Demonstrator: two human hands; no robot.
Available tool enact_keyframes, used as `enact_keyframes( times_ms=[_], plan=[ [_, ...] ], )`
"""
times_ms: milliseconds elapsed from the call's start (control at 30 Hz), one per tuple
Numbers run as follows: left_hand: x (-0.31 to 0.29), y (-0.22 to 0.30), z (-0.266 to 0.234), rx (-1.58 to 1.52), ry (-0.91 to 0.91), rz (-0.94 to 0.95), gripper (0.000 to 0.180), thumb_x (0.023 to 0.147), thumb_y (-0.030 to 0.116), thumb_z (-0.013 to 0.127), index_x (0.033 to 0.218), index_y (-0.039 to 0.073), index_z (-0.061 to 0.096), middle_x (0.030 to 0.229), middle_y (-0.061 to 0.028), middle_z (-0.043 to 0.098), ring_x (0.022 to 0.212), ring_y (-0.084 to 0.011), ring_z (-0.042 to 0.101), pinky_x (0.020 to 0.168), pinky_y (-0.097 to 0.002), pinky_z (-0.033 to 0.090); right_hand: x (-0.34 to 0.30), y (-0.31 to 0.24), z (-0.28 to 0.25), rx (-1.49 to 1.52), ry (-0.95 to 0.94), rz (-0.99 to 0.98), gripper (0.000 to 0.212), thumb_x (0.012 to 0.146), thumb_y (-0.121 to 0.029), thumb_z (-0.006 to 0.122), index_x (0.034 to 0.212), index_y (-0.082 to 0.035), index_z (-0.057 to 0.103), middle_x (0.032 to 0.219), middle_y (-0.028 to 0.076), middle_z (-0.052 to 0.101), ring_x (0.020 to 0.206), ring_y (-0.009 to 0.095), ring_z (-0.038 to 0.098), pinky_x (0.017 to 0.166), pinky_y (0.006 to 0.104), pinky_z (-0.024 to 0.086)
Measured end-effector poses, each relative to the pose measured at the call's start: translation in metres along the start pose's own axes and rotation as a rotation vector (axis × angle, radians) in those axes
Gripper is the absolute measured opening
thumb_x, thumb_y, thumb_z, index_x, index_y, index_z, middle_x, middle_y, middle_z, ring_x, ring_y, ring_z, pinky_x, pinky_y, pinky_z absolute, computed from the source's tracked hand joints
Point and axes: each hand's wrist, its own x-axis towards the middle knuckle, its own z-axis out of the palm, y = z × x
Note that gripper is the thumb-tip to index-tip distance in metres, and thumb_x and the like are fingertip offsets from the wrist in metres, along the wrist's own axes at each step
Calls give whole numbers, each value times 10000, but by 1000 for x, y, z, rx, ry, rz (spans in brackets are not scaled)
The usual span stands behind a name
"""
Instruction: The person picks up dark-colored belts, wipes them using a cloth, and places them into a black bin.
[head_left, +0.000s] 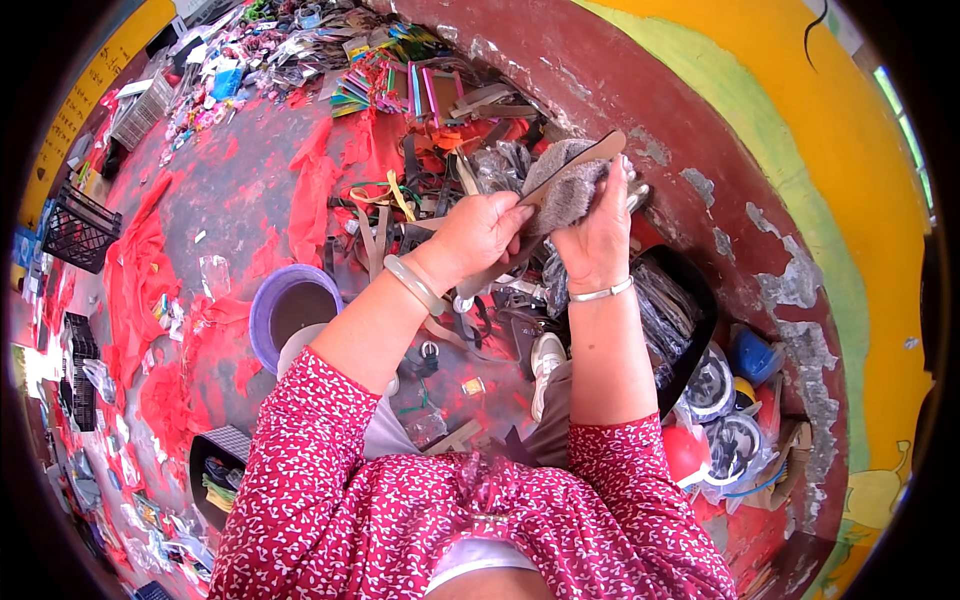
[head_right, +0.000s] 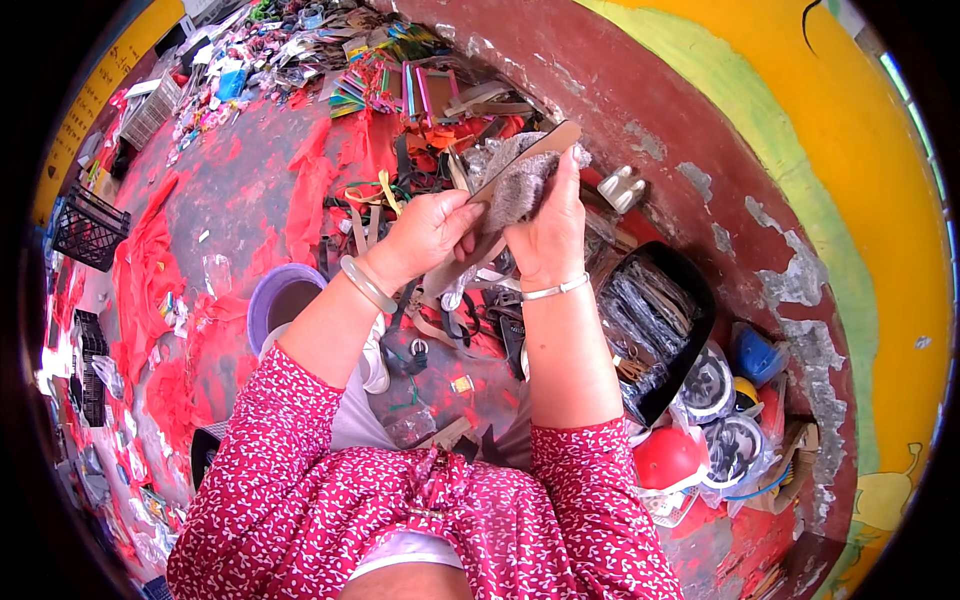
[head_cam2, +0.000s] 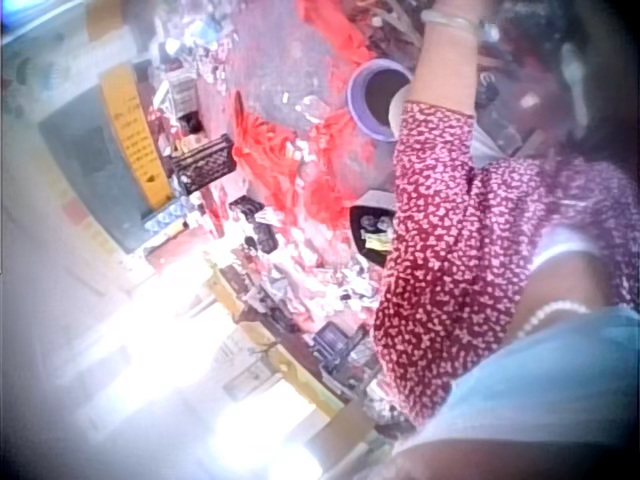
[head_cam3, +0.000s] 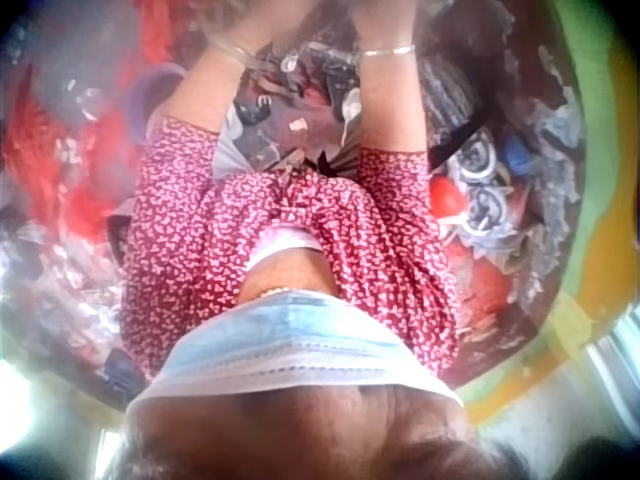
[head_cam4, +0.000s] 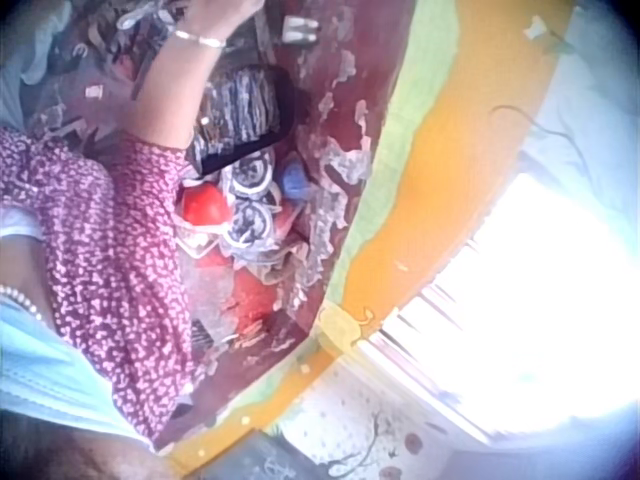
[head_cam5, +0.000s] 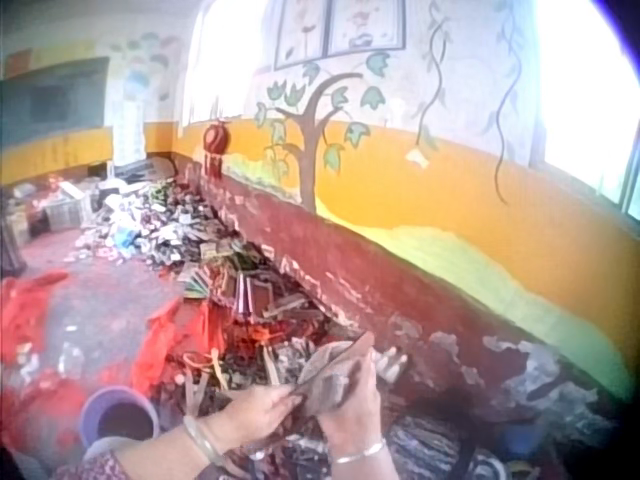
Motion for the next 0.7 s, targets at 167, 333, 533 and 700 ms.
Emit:
enact_keyframes(
  times_ms=[167,333,533,700],
  plan=[
    [0,-1,-1,17,23,60,219,905,174,461,794,8,553,576,-44,568,501,-108,556,488,-244,458,-4,2,5,-24,-49,47,274,828,-141,501,1064,-5,518,1026,115,588,961,231,551,856,390,438],
    [0,-13,4,-78,3,123,214,902,182,472,870,1,580,635,-54,590,567,-102,569,540,-236,464,-3,8,-6,-161,-101,13,235,856,-139,553,1057,-19,528,956,88,613,841,196,597,740,332,499],
    [0,11,-25,277,278,174,304,907,233,484,784,-15,610,672,-32,604,620,-97,554,580,-251,451,-1,11,-9,-221,-7,-139,163,875,-79,505,1032,-45,535,923,67,609,805,165,598,724,314,507],
    [-1,30,-40,-49,431,431,301,910,254,491,1005,-16,583,931,-39,601,848,-72,528,743,-226,429,-12,25,9,-490,-166,-35,215,870,-78,517,1078,-24,519,942,47,596,806,119,581,723,257,492]
  ],
)
